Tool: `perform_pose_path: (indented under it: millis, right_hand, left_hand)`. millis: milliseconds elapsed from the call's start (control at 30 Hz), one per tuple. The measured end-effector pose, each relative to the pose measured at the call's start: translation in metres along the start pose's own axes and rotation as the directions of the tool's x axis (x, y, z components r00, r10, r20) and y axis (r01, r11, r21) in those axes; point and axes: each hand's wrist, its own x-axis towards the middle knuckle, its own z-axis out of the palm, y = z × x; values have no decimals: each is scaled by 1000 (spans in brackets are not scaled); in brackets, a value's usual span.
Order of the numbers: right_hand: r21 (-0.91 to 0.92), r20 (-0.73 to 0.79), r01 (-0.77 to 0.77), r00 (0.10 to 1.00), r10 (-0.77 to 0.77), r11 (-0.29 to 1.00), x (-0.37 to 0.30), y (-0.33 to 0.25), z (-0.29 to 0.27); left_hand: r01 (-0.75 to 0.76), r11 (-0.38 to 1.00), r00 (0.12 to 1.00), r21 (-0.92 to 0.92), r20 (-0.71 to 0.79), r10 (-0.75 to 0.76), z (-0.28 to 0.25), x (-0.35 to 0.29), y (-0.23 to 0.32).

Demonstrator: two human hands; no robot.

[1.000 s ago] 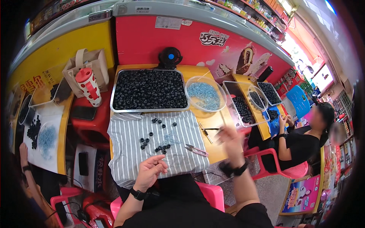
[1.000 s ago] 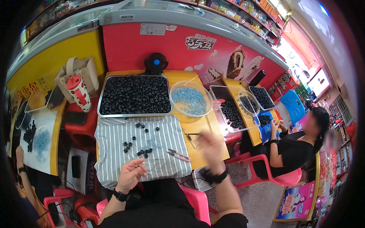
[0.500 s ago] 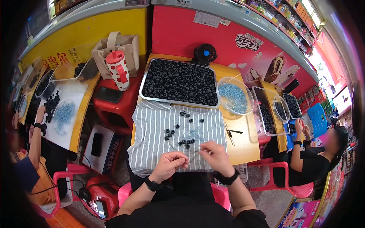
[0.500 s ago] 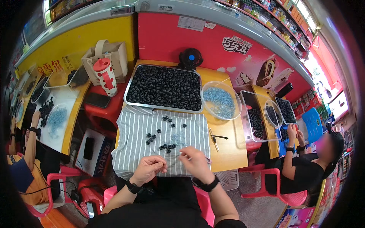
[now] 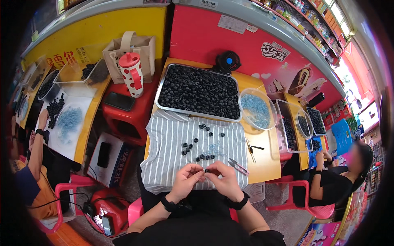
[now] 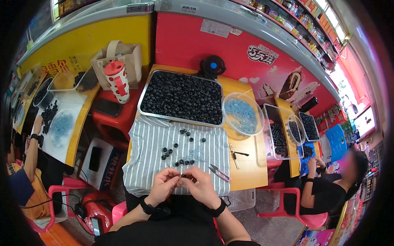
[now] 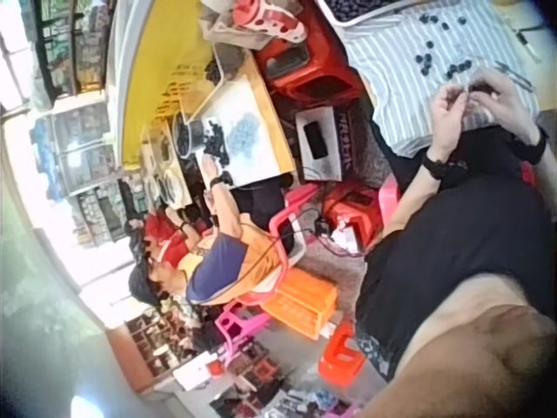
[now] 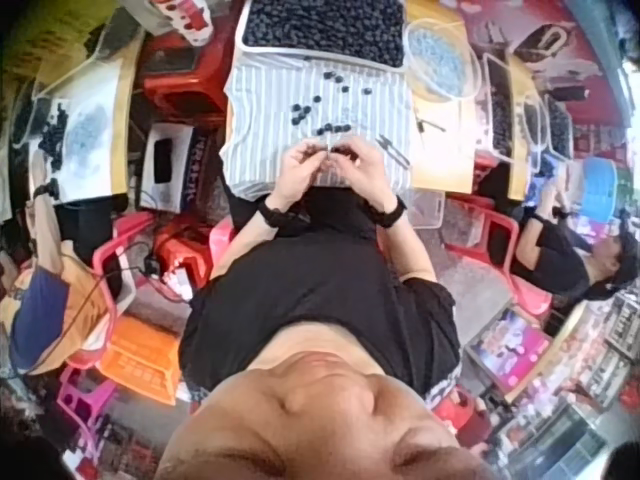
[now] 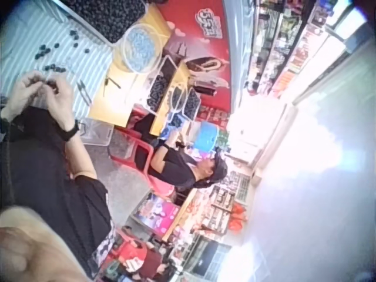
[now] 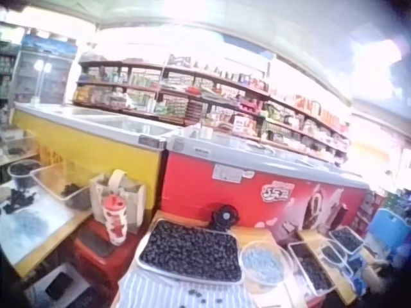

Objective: Sorting small black plastic or rubber components on a tray.

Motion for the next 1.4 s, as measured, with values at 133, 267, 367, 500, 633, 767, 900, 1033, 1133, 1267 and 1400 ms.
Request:
perform_pose_path:
  millis: [133,267,367,500,633,767,900,1033,1133,1267,1400]
  right_hand:
    - [-67,-3,117,993,-118,991,-15,-8,7]
    - [-247,-63,332,932,-357,910,-12,-5,13]
    - [-185,-80,303,944,-321,935,-9,-3,16]
    - [-205,-175,65,979,-102,977,9,3,-19]
    - [-419,-195,-3,977,-86,908,43,45,-58]
    - [-536,-146,-139,987,71,833,63,49,-59]
    - [-648,-77,-88,996,50,757,69,55,-51]
    - [-607,-57,31,995,-82,794,65,52,-52]
    - [-136,0,-168,986,169,976,43,22,-45]
    - [146,92,-132,989,119,981,14,4,-20]
    - [212,56,-66,997,55,975,5,-1,-1]
  left_hand:
    - [195,974,976,-113,121,-182,3,3,17]
    - [218,968,967,-128,162,-196,-2,3,19]
    - [192,967,980,-169,81,-181,5,4,19]
    - [157,961,987,-227,71,-145,1,2,19]
    - [169,964,982,-206,121,-146,-6,5,14]
    - [156,965,985,-210,102,-137,-1,8,19]
    - [177,958,984,-224,73,-165,2,6,21]
    - [176,962,983,-209,85,-161,2,8,21]
    - [179,957,983,-230,79,-165,-1,5,20]
    - [172,950,983,-262,101,-151,-2,7,17]
    - [157,948,986,-275,105,-133,-1,8,17]
